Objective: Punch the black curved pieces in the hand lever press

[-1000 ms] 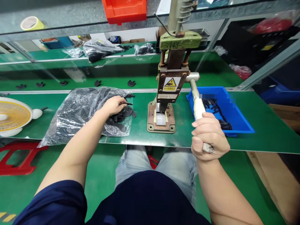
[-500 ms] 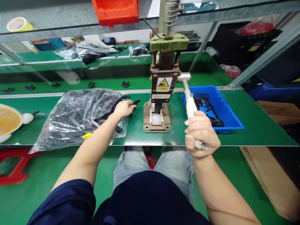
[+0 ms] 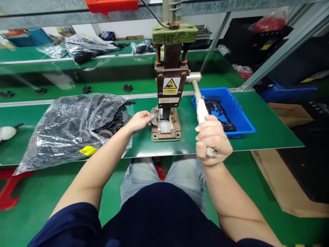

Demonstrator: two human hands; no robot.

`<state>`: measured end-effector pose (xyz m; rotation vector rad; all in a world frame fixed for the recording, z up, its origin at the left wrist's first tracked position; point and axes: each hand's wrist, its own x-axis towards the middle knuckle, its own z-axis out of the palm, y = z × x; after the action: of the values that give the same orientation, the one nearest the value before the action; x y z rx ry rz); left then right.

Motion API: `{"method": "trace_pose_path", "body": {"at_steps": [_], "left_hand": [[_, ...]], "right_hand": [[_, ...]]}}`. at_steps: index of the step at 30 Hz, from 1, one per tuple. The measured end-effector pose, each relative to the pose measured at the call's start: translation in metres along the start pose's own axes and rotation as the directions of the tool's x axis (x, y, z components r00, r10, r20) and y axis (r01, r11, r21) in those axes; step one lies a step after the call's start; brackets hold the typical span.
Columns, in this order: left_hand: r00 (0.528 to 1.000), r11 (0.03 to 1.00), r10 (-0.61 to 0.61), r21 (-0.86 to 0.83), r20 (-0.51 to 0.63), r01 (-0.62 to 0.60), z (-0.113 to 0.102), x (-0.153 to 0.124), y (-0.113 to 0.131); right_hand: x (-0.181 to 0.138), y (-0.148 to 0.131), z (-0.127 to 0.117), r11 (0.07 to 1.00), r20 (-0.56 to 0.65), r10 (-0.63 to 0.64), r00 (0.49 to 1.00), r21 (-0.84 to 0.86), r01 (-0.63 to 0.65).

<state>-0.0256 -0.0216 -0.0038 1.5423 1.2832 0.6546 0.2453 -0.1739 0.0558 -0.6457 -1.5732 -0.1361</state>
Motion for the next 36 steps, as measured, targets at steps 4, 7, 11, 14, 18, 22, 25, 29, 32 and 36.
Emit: {"method": "trace_pose_path", "body": {"at_steps": [4,7,11,14,18,22,25,29,32,36], "left_hand": [[1.000,1.000,-0.013,0.025,0.013,0.012,0.022,0.002,0.015],[0.999,0.999,-0.032,0.026,0.009,0.032,0.032,0.007,0.018],[0.998,0.999,-0.049,-0.003,0.043,0.049,0.035,0.016,0.016],[0.992,0.996,-0.092,0.026,0.083,0.090,0.034,0.024,0.016],[0.980,0.986,-0.164,0.043,0.112,0.160,0.037,0.029,0.024],[0.950,0.955,-0.295,0.046,0.103,0.292,0.041,0.027,0.036],[0.924,0.929,-0.371,0.038,0.096,0.369,0.042,0.024,0.041],[0.915,0.924,-0.382,0.027,0.131,0.382,0.038,0.028,0.044],[0.922,0.936,-0.353,0.069,0.161,0.346,0.034,0.034,0.046],[0.912,0.922,-0.386,0.099,0.136,0.375,0.035,0.032,0.048]], "right_hand": [[0.000,-0.001,0.001,1.000,-0.006,0.013,1.000,0.001,-0.013],[0.000,-0.001,0.002,1.000,-0.022,0.009,1.000,0.027,-0.008],[-0.001,0.000,0.003,0.999,-0.031,0.008,0.999,0.042,-0.007],[-0.002,-0.001,0.004,0.998,-0.044,0.026,0.999,0.051,-0.024],[-0.004,-0.001,0.005,0.998,-0.067,0.033,0.997,0.063,-0.029],[-0.005,0.001,0.007,0.998,-0.075,0.020,0.997,0.066,-0.015],[-0.006,0.003,0.006,0.998,-0.076,0.016,0.997,0.055,-0.012],[-0.006,0.006,0.002,0.998,-0.032,-0.018,0.999,0.061,0.020],[-0.004,0.008,-0.002,0.996,0.018,-0.040,0.999,0.076,0.039],[-0.004,0.008,-0.002,0.995,0.023,-0.064,0.998,0.076,0.062]]}}
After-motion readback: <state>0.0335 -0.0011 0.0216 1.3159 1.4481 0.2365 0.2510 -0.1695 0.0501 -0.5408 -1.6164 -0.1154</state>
